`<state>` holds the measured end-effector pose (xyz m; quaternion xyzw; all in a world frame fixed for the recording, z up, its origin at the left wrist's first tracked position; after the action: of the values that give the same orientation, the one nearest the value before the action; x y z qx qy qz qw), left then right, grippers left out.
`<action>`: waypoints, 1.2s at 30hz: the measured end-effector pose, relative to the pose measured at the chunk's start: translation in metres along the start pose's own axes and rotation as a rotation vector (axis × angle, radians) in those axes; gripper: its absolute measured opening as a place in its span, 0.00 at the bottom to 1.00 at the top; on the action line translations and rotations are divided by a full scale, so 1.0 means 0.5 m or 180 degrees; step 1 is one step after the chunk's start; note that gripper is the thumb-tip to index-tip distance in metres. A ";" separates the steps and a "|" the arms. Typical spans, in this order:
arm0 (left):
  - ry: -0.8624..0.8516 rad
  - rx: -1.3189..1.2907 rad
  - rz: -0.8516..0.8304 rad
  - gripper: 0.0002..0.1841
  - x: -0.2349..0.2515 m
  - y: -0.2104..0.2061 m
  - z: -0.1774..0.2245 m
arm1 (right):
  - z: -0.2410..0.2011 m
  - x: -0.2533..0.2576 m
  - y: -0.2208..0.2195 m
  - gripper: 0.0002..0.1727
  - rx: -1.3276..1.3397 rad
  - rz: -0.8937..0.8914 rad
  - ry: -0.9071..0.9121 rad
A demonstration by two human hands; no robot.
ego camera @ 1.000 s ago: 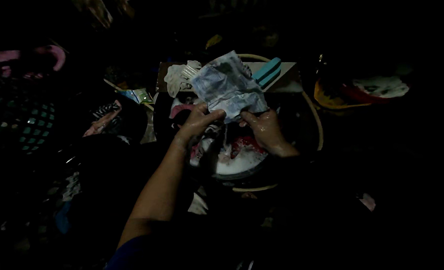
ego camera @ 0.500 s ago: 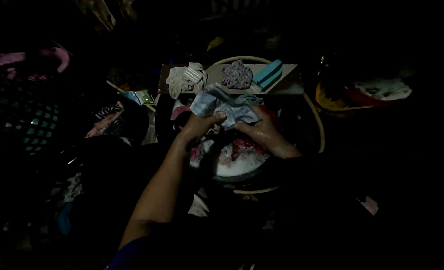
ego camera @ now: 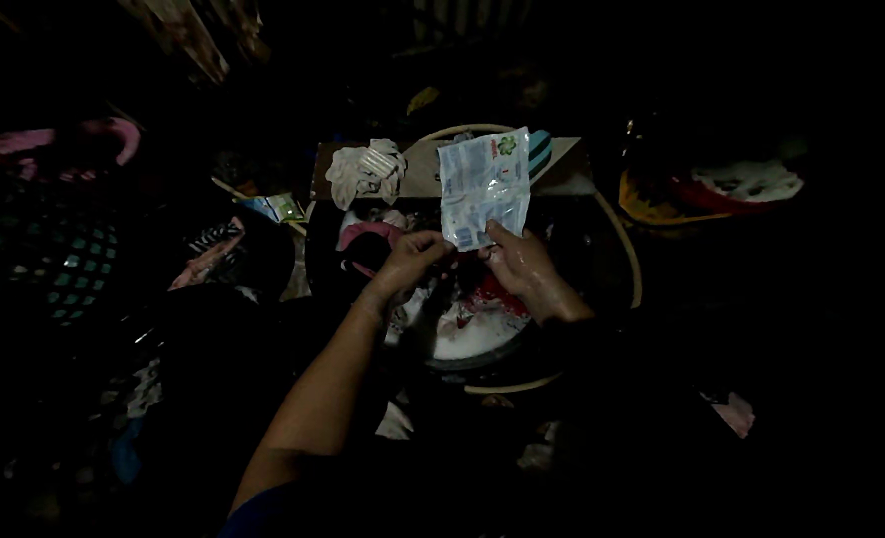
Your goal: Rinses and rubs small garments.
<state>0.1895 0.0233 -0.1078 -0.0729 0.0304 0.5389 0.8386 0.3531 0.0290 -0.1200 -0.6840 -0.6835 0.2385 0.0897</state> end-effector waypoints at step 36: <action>0.0872 0.1793 0.0399 0.27 -0.027 0.087 -0.004 | -0.059 -0.028 -0.061 0.15 -0.3686 -0.0602 0.0704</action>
<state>0.1445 0.0283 -0.1121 0.0922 0.2955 0.5452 0.7791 0.3397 0.0226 -0.0777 -0.5786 -0.7469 -0.2546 -0.2064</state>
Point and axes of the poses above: each hand's wrist, its own x-axis towards the middle knuckle, its own y-axis out of the back of the hand, z = x × y, the point moved 8 cm from there along x, towards the middle knuckle, and after that the axes turned 6 degrees about -z, right-handed, at the moved point
